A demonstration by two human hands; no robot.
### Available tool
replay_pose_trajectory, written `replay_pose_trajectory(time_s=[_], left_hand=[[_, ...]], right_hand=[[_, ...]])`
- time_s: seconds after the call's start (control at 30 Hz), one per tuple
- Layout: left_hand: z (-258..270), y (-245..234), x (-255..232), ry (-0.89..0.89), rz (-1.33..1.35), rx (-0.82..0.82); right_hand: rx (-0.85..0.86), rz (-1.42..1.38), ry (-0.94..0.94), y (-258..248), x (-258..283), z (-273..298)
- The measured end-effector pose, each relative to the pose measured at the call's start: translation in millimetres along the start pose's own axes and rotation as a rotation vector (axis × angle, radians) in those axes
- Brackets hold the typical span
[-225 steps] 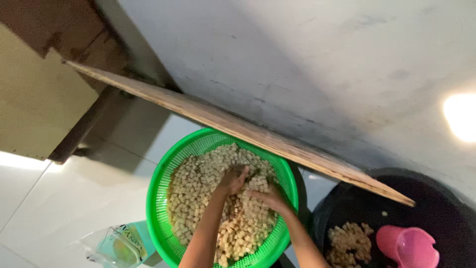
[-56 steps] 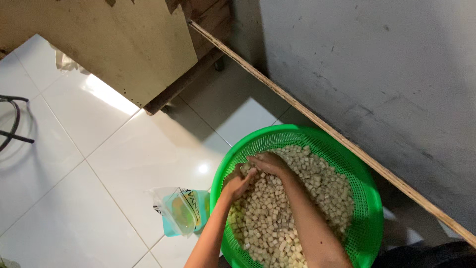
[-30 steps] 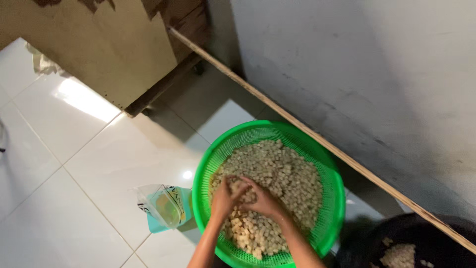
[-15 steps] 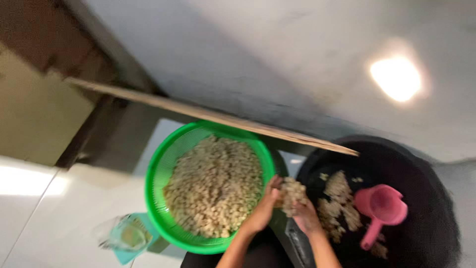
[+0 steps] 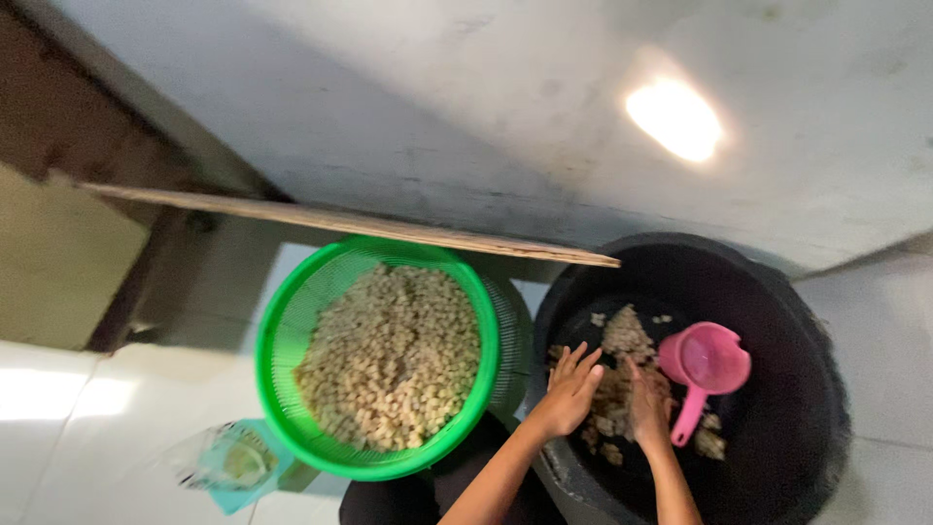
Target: The person sorts small, light-colored food items in a green colander by hand, transferring selected pieces into a black basin. A pink scoop is used briefly to move items within the colander. The task continues with repeated hand sorting and transfer throughout the clip.
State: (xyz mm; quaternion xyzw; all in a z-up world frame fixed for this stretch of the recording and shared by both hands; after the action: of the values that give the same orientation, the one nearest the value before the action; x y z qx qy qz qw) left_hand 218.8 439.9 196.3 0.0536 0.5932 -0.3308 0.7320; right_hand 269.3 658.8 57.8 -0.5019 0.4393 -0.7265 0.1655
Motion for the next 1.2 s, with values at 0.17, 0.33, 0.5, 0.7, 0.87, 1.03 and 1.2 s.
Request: replay_pose_trajectory(time_s=[0.17, 0.33, 0.5, 0.7, 0.87, 1.03, 1.2], left_hand=[[10.1, -23.2, 22.3, 0.169, 0.051, -0.236], [5.2, -23.6, 30.7, 0.178, 0.063, -0.232], [-0.7, -24.5, 32.4, 0.158, 0.095, -0.212], [17.3, -58.4, 81.5, 0.146, 0.04, -0.499], [67.8, -98.2, 199.2, 0.039, -0.414, -0.823], [108.3, -118.8, 255.8, -0.288, -0.542, -0.809], [121.4, -117.4, 243.4, -0.118, -0.637, -0.895]], right_hand=[[0.09, -0.226, -0.024, 21.4, 17.6, 7.3], [-0.118, 0.248, -0.305, 10.1, 42.2, 10.1], [0.034, 0.309, -0.114, 1.8, 48.5, -9.2], [-0.129, -0.22, -0.24, 15.7, 133.5, 5.0], [0.12, -0.106, -0.597, 93.9, 222.1, 38.5], [0.021, 0.113, -0.936, 179.0, 240.2, 58.7], [0.054, 0.047, -0.766, 191.2, 231.3, 58.4]])
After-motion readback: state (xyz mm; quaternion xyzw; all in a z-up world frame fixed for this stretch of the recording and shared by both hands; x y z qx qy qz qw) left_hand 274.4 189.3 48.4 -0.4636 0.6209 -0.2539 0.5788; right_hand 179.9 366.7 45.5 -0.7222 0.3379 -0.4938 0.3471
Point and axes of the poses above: each hand's wrist, its own z-axis away from the middle knuckle, its own y-axis out of the palm, x = y × z, the point moved 1 cm from there along -z, towards the middle knuckle, and after that the axes turned 8 degrees about -x, right-handed, at the moved point
